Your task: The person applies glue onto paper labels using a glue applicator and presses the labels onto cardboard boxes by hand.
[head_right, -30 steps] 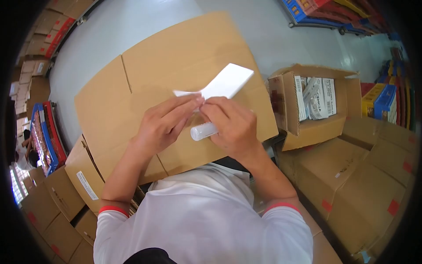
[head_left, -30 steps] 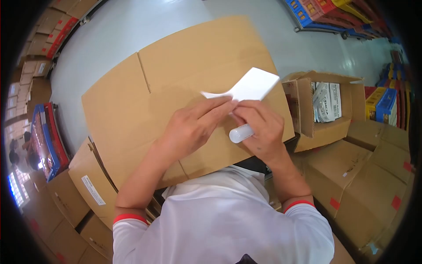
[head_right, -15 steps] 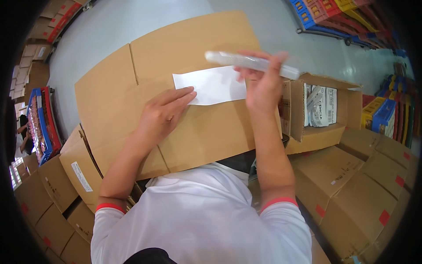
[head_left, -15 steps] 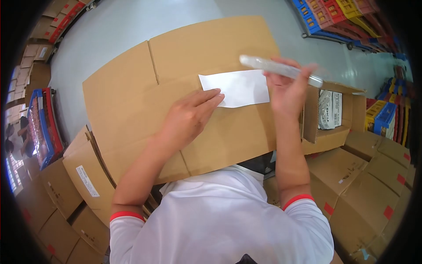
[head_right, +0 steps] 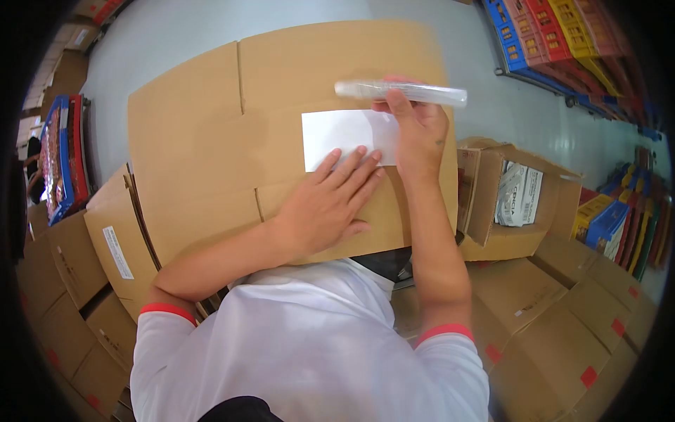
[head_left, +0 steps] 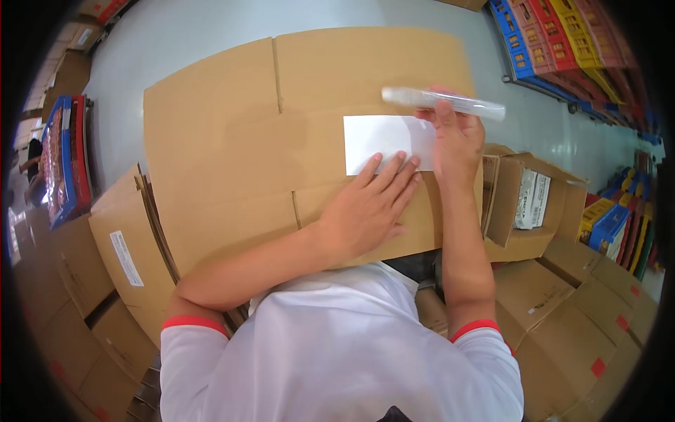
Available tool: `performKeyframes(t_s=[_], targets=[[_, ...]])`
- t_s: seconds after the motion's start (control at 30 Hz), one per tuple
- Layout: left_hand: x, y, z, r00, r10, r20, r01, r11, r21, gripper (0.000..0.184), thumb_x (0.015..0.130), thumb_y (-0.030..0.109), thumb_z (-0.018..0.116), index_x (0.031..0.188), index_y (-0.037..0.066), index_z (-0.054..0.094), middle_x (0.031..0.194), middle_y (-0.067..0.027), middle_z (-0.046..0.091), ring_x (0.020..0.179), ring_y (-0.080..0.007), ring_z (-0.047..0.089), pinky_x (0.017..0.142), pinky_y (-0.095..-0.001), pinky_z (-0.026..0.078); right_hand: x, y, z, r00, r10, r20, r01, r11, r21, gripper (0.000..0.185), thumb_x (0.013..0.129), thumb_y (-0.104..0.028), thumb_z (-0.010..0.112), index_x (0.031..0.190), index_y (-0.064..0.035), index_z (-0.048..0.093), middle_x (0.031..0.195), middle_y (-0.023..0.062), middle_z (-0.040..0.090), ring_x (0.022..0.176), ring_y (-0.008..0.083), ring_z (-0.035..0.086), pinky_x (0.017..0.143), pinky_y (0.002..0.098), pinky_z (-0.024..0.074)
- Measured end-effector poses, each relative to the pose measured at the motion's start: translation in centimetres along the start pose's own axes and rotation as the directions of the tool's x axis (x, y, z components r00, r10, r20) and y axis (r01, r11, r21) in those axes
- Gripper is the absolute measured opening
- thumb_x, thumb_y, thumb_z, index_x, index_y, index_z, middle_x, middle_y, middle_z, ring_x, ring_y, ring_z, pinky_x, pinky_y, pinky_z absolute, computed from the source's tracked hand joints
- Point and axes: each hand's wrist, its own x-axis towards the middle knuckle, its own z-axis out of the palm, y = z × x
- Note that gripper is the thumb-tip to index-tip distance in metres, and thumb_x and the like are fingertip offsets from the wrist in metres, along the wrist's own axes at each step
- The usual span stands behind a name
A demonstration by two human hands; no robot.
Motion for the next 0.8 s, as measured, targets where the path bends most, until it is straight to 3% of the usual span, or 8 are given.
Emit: performKeyframes(t_s=[0.07,0.2,0.23,0.3,0.43,0.5,0.57,0.8], targets=[[-0.3,0.3,0.6,0.999,0.016,0.033,-0.017,0.999,0.036,0.081,0.096,0.056,0.064,0.154,0.003,0.047,0.166,-0.0171,0.039,0.154,-0.0348,0.034,0.127,-0.0536,0.025,-0.8,-1.7,0.1,0.998,-0.007,0.070,0.015,0.994,-0.108,0.029,0.096,-0.006,0.078,0.122,0.0045,0.069,0.107,0.0106,0.074,0.095,0.0186,0.072,0.086,0.0308,0.0589],[-0.5,0.4,0.6,1.000,0.007,-0.008,-0.007,0.998,0.062,0.078,0.098,0.059,0.060,0.152,0.003,0.052,0.166,-0.0168,0.040,0.153,-0.0349,0.037,0.127,-0.0547,0.024,-2.9,-4.5,1.8,0.954,0.038,0.297,0.075,0.930,-0.361,0.023,0.094,-0.004,0.078,0.116,0.0039,0.072,0.108,0.0117,0.076,0.092,0.0180,0.074,0.083,0.0313,0.0598],[-0.5,0.6,0.7,0.999,0.009,0.054,-0.012,0.998,0.054,0.078,0.099,0.058,0.059,0.153,0.002,0.051,0.164,-0.0175,0.043,0.154,-0.0355,0.036,0.127,-0.0552,0.025,-3.3,-4.9,2.1,0.951,0.045,0.304,0.073,0.928,-0.365,0.023,0.094,-0.004,0.078,0.116,0.0039,0.072,0.108,0.0117,0.076,0.092,0.0180,0.074,0.083,0.0313,0.0598],[-0.5,0.8,1.0,0.994,0.006,0.109,-0.010,0.999,0.040,0.079,0.100,0.058,0.059,0.154,0.002,0.050,0.162,-0.0182,0.046,0.154,-0.0362,0.036,0.127,-0.0558,0.026,-3.9,-5.4,3.0,0.871,-0.003,0.492,0.298,0.798,-0.523,0.020,0.090,-0.002,0.080,0.109,0.0016,0.075,0.104,0.0091,0.078,0.086,0.0155,0.074,0.077,0.0303,0.0601],[-1.1,1.0,1.7,0.999,0.000,0.042,-0.001,0.999,0.039,0.070,0.101,0.056,0.058,0.147,0.003,0.058,0.160,-0.0198,0.048,0.149,-0.0369,0.042,0.124,-0.0545,0.030,-4.3,-5.8,4.4,0.843,0.092,0.530,0.279,0.767,-0.577,0.018,0.087,-0.002,0.083,0.103,0.0001,0.077,0.099,0.0075,0.079,0.080,0.0144,0.074,0.070,0.0302,0.0596],[-1.3,1.0,1.7,1.000,0.000,-0.011,0.000,0.999,0.044,0.068,0.101,0.055,0.058,0.145,0.004,0.060,0.160,-0.0200,0.048,0.147,-0.0370,0.044,0.122,-0.0543,0.031,-4.0,-5.1,4.3,0.776,0.003,0.631,0.441,0.713,-0.545,0.020,0.084,-0.003,0.085,0.101,-0.0002,0.077,0.095,0.0071,0.079,0.075,0.0159,0.074,0.065,0.0293,0.0584],[-1.3,1.0,1.7,1.000,0.008,0.007,-0.009,0.998,0.056,0.060,0.104,0.054,0.055,0.136,0.003,0.064,0.152,-0.0187,0.055,0.152,-0.0372,0.040,0.126,-0.0542,0.026,-4.0,-5.0,4.4,0.765,0.003,0.644,0.455,0.705,-0.544,0.020,0.084,-0.003,0.086,0.101,-0.0007,0.077,0.093,0.0076,0.079,0.074,0.0163,0.074,0.064,0.0291,0.0581],[-0.8,1.0,1.4,0.998,0.025,0.056,-0.031,0.993,0.113,0.070,0.103,0.056,0.055,0.151,0.005,0.055,0.158,-0.0185,0.049,0.150,-0.0402,0.041,0.126,-0.0599,0.024,-3.2,-4.4,5.4,0.827,0.014,0.562,0.407,0.676,-0.614,0.016,0.086,-0.008,0.084,0.098,-0.0011,0.077,0.091,0.0085,0.078,0.072,0.0164,0.074,0.058,0.0302,0.0575]])
